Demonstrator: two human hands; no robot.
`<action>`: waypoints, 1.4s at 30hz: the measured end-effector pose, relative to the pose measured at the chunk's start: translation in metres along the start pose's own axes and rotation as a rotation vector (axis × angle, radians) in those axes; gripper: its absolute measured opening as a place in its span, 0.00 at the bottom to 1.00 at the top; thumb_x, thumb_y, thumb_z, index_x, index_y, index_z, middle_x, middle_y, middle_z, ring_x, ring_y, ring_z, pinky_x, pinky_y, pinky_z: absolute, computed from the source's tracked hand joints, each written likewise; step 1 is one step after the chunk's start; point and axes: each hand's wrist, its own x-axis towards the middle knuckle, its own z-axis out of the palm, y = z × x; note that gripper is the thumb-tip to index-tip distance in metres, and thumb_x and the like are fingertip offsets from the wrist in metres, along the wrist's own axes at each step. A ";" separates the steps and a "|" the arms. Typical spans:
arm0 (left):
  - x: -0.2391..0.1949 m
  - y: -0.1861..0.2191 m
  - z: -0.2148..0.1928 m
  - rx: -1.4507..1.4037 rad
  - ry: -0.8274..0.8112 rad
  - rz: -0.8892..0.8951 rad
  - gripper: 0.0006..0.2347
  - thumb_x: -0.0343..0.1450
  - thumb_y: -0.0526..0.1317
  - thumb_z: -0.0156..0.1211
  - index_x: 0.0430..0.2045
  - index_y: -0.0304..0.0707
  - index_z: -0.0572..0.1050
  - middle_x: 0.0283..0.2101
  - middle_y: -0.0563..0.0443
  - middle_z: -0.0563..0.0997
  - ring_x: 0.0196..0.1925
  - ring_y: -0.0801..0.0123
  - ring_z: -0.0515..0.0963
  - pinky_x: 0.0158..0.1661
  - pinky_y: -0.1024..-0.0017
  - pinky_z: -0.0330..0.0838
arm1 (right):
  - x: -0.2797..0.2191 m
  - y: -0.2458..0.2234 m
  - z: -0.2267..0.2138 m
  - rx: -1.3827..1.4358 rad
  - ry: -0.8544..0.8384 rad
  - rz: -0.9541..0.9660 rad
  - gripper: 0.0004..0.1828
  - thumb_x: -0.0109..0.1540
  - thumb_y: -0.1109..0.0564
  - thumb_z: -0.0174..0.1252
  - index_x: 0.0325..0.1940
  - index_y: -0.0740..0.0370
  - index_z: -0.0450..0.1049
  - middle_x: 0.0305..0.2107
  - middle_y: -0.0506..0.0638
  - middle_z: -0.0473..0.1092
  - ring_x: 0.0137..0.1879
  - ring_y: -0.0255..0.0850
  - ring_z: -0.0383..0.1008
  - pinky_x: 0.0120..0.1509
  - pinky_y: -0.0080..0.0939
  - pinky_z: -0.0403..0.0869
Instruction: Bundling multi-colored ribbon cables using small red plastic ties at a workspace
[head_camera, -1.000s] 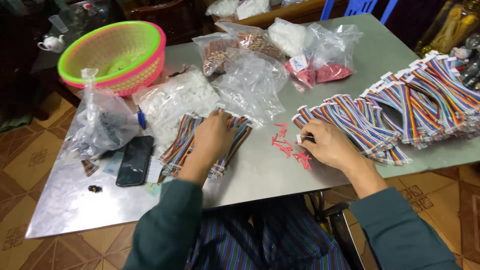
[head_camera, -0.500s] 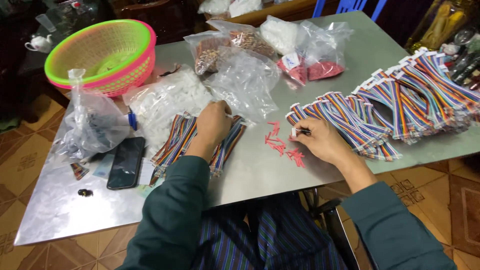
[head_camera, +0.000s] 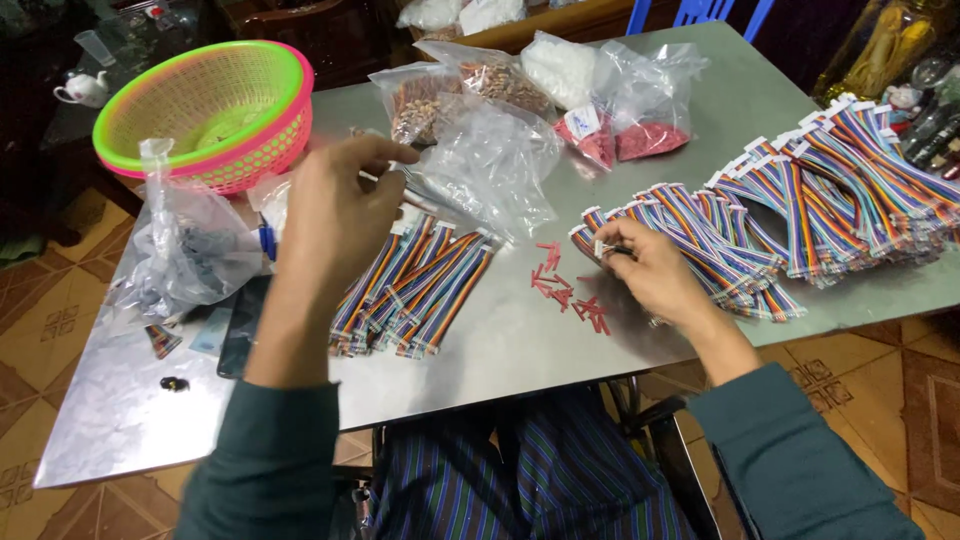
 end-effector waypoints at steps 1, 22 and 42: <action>-0.009 -0.008 0.011 0.002 0.007 -0.001 0.13 0.65 0.35 0.57 0.39 0.53 0.84 0.27 0.52 0.82 0.26 0.69 0.85 0.35 0.70 0.78 | -0.004 -0.009 0.002 0.001 -0.004 -0.006 0.18 0.60 0.71 0.53 0.52 0.60 0.76 0.32 0.54 0.75 0.35 0.39 0.71 0.35 0.38 0.73; -0.117 -0.045 0.175 -1.463 0.031 -0.679 0.12 0.71 0.28 0.60 0.47 0.17 0.74 0.36 0.38 0.83 0.35 0.60 0.87 0.39 0.70 0.87 | -0.041 -0.095 0.050 0.089 -0.087 -0.371 0.08 0.58 0.66 0.68 0.42 0.63 0.84 0.32 0.55 0.79 0.39 0.37 0.77 0.43 0.35 0.78; -0.113 -0.023 0.167 -1.438 0.019 -0.708 0.13 0.69 0.30 0.65 0.46 0.20 0.79 0.35 0.38 0.85 0.33 0.63 0.87 0.39 0.66 0.86 | -0.047 -0.078 0.067 -0.320 0.042 -0.657 0.14 0.56 0.66 0.67 0.46 0.61 0.82 0.30 0.50 0.72 0.35 0.46 0.79 0.40 0.41 0.79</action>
